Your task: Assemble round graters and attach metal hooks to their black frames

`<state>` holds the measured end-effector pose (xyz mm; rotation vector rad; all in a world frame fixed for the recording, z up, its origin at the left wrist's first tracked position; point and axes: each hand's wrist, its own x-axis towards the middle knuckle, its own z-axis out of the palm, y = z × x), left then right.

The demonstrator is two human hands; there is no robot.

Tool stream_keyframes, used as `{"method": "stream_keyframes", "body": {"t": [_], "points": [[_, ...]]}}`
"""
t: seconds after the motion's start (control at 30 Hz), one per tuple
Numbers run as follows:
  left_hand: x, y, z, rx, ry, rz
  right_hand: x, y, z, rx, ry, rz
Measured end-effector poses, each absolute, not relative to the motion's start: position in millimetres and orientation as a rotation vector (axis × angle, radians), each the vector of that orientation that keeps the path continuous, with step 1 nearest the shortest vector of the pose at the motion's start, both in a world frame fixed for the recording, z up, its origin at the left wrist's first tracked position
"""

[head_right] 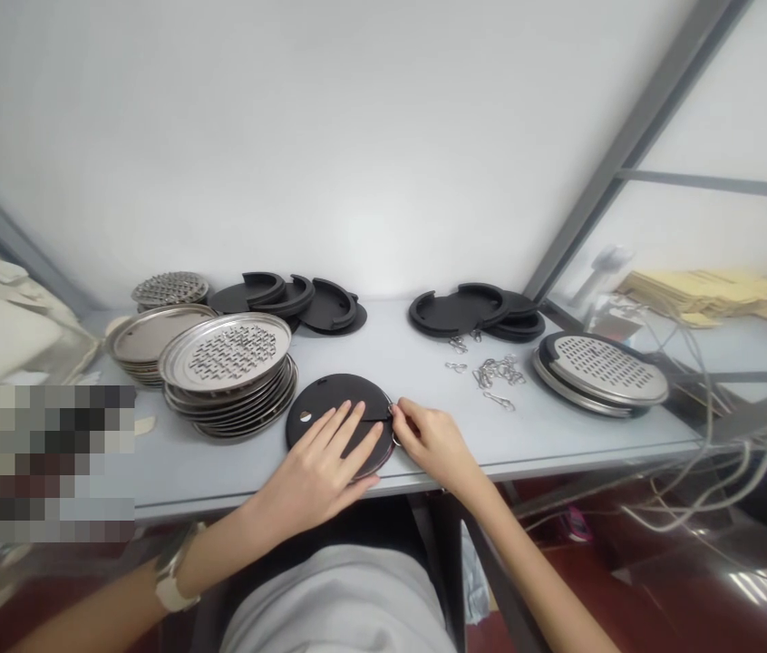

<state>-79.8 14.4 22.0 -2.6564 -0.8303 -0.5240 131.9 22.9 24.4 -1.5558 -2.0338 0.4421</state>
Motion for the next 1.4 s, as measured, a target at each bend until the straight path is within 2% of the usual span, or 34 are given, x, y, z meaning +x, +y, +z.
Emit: {"method": "stream_keyframes", "body": {"t": [1.4], "points": [[-80.7, 14.4, 19.7, -2.632, -0.815, -0.572, 129.0, 20.5, 26.5, -1.522, -1.986, 0.463]]}}
